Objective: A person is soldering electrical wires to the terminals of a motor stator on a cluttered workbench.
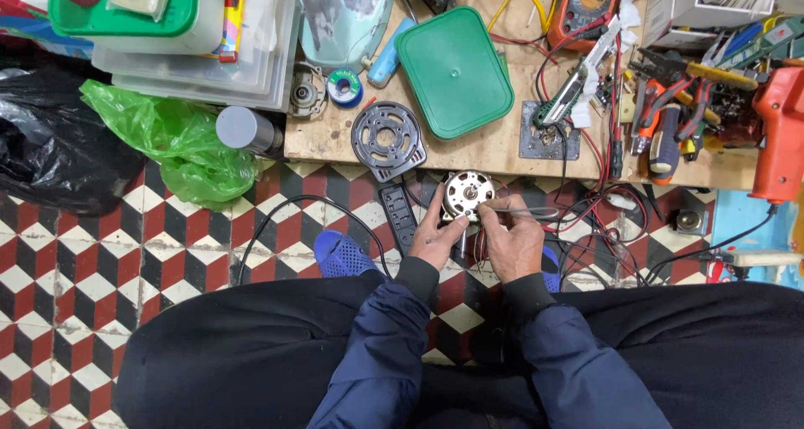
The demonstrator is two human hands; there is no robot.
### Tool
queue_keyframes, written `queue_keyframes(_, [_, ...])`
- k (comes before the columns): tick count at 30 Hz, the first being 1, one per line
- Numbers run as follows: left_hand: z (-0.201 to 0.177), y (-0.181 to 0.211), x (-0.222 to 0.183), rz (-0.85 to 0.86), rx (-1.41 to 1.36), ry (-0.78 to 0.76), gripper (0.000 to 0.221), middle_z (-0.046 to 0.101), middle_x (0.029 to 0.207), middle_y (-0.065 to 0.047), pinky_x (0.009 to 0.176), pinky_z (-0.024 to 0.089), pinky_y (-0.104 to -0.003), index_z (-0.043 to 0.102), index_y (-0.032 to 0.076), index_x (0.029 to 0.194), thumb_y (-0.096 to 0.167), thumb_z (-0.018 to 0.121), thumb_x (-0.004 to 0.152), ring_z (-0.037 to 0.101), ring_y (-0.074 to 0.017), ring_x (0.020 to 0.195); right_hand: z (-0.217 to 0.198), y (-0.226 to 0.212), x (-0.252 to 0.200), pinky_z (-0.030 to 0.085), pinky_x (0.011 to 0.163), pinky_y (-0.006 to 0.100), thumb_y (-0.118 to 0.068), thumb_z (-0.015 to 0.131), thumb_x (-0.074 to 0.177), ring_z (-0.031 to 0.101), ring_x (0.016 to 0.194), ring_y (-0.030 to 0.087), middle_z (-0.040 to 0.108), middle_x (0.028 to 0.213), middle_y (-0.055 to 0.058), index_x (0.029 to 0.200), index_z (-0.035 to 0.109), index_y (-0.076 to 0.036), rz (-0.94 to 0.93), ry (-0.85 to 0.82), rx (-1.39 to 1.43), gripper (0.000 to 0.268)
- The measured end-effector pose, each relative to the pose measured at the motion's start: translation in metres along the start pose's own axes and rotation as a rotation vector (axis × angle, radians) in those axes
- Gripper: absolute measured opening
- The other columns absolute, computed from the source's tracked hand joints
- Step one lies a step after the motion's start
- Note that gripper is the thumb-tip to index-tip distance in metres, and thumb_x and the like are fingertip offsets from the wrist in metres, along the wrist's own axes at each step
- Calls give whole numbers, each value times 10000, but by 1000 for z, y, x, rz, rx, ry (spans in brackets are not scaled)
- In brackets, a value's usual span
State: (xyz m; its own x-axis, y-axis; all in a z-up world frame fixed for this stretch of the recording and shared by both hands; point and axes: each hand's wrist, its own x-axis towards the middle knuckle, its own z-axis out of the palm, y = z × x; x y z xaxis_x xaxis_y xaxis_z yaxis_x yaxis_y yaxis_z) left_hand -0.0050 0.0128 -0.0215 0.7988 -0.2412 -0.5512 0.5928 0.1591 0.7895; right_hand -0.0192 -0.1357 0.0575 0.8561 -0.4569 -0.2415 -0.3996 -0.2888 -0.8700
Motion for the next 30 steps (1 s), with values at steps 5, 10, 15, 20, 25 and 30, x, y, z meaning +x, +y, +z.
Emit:
queue_keyframes(5, [7, 2, -4, 0, -31, 10, 944, 235, 1811, -270, 1205, 563, -474, 230, 333, 1796, 303, 800, 1044, 564, -436, 1464, -6, -6, 4, 630, 847, 438, -234, 870, 946, 772, 895, 225, 816, 922, 130, 1056, 858, -192, 32, 17, -13, 119])
queue_keyframes(10, [5, -3, -3, 0, -14, -3, 953, 206, 1818, -262, 1228, 553, -496, 226, 332, 1797, 355, 799, 1036, 583, -437, 1444, -14, -16, 37, 608, 810, 372, -201, 861, 1014, 723, 852, 169, 795, 895, 134, 1080, 836, -143, -12, 136, 37, 92])
queue_keyframes(15, [7, 5, -9, -24, -68, -25, 993, 152, 1837, -236, 1277, 480, -528, 197, 330, 1805, 421, 808, 1028, 538, -441, 1489, 6, 11, 66, 574, 661, 325, -166, 859, 978, 647, 704, 135, 731, 738, 105, 1027, 808, -99, 35, 57, 90, 97])
queue_keyframes(20, [12, 40, -24, -42, 6, -69, 974, 34, 1827, -263, 1317, 373, -690, 130, 285, 1806, 497, 726, 1066, 373, -567, 1554, 5, -11, 63, 506, 645, 244, -127, 828, 986, 556, 657, 61, 630, 657, 1, 1058, 776, -79, 59, -1, 134, 101])
queue_keyframes(25, [15, 50, -27, -37, 2, -83, 961, -15, 1821, -270, 1308, 320, -768, 100, 259, 1804, 475, 706, 1090, 294, -608, 1570, 1, -14, 61, 520, 688, 270, -93, 804, 1003, 578, 702, 70, 701, 703, 38, 1076, 754, -68, 74, -47, 144, 92])
queue_keyframes(30, [15, 45, -27, -33, 8, -85, 910, -48, 1818, -246, 1318, 280, -806, 108, 294, 1792, 417, 691, 1104, 361, -604, 1548, 2, -13, 58, 588, 789, 292, -48, 820, 991, 678, 802, 90, 822, 893, 105, 1070, 763, -63, 92, -68, 187, 98])
